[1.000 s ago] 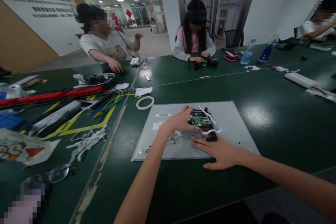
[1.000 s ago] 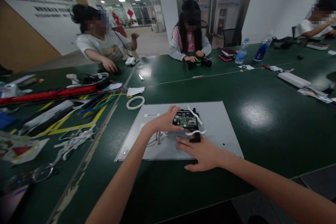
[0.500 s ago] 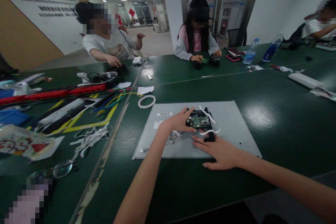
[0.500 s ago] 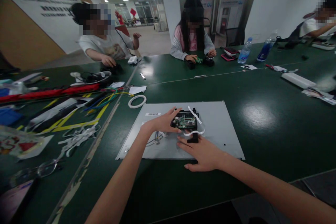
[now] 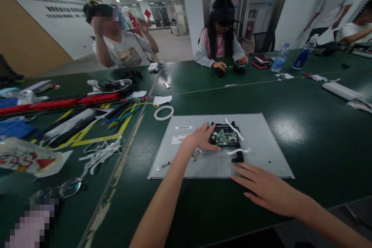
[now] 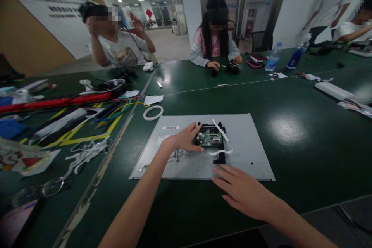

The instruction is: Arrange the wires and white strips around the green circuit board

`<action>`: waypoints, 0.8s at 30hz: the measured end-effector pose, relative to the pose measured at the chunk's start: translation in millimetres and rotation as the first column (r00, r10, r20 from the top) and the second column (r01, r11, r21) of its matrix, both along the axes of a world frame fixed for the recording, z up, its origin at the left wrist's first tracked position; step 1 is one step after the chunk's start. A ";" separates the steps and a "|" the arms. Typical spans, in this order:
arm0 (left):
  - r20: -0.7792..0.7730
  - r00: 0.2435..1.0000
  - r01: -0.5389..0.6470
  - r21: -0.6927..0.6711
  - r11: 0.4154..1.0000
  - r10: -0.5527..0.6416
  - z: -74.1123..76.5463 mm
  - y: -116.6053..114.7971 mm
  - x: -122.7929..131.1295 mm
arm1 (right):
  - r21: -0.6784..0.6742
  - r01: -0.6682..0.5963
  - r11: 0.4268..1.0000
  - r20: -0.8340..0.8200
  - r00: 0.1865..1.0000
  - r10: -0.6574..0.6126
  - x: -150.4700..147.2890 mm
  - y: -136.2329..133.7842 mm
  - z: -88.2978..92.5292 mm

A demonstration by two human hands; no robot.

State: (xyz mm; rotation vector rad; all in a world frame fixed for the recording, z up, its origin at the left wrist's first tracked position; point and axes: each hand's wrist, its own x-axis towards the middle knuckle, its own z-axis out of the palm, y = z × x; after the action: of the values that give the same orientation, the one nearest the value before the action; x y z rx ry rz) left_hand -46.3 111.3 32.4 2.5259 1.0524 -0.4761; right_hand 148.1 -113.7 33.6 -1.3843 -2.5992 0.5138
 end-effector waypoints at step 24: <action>-0.125 0.991 -0.049 -0.053 0.997 0.042 15.7 -13.4 6.3 | 0.230 0.309 0.923 0.031 0.945 -0.325 92.4 99.9 -62.8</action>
State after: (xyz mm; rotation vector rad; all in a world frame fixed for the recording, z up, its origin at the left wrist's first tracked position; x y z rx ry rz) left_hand -39.9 97.9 48.0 2.4445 1.1222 -0.6474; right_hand 240.6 -13.7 -29.2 -1.7201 -2.3222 0.1252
